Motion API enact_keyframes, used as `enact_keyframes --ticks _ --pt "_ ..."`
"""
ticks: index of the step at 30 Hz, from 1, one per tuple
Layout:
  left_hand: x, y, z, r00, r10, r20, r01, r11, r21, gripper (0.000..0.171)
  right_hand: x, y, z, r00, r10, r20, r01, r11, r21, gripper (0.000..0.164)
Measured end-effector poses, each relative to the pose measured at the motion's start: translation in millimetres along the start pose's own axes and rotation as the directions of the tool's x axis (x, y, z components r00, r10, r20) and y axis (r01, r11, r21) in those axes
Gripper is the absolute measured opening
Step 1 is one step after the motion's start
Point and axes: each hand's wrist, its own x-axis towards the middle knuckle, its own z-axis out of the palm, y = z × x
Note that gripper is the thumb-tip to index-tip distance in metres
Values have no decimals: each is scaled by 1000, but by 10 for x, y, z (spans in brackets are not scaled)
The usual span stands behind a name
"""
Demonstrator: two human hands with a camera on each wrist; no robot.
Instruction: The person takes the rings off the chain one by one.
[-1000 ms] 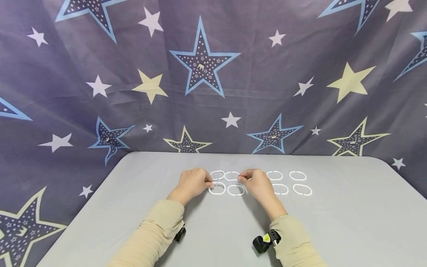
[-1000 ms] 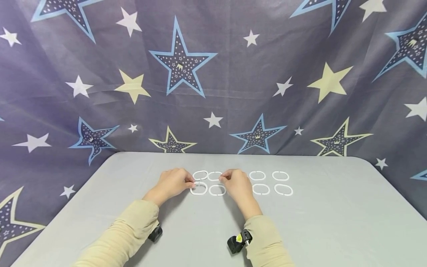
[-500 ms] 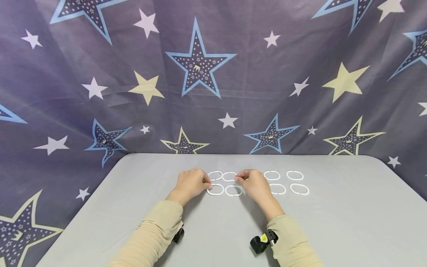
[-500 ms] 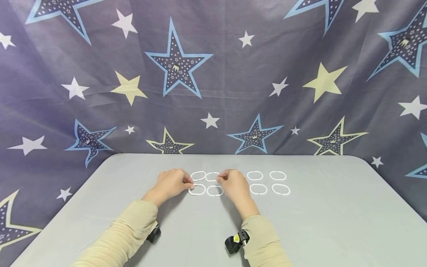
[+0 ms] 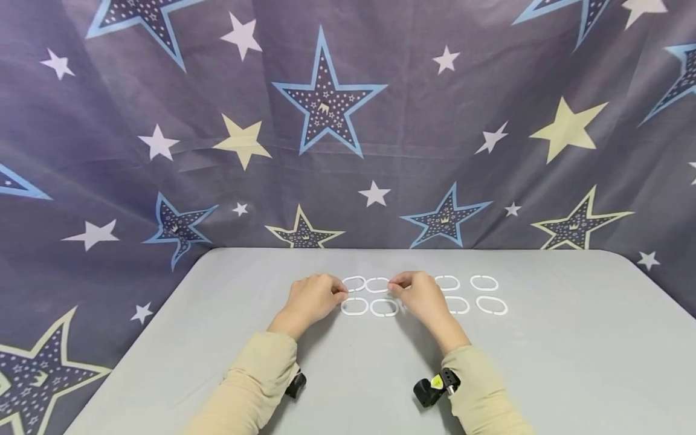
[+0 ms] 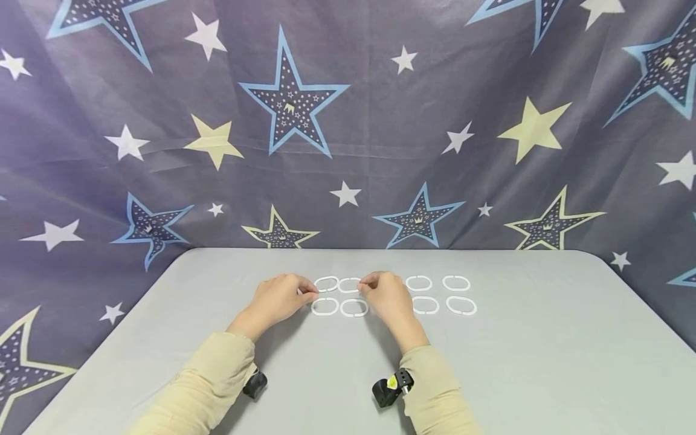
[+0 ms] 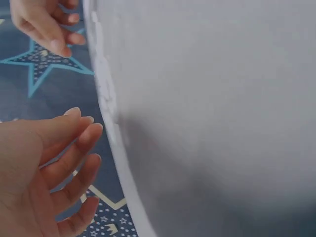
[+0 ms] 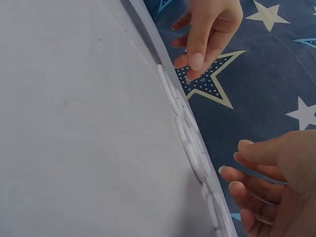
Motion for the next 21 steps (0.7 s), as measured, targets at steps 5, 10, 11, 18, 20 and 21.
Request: enact_keyframes --ticks 5,10,11,18,20,21 --pt "-55 139 -57 1000 -28 8 29 997 -76 12 4 -4 -60 1000 9 5 -9 1000 16 12" --pt "-152 277 -92 999 -49 -10 47 989 -143 17 14 -30 -81 1000 -3 -16 3 1000 23 13" --pt "-173 299 -100 999 -46 -21 42 988 -146 17 13 -30 -78 1000 -7 -18 8 1000 22 13" --pt "-323 443 -170 997 -24 -77 15 993 -120 19 -45 -13 -65 998 -61 3 61 998 -35 11" --pt "-359 484 -187 996 -22 -86 13 994 -109 20 -61 -28 -99 995 -95 14 95 995 -35 12" --pt "-379 502 -195 995 -20 -96 10 995 -101 21 -74 -46 -128 994 -110 22 110 994 -23 13"
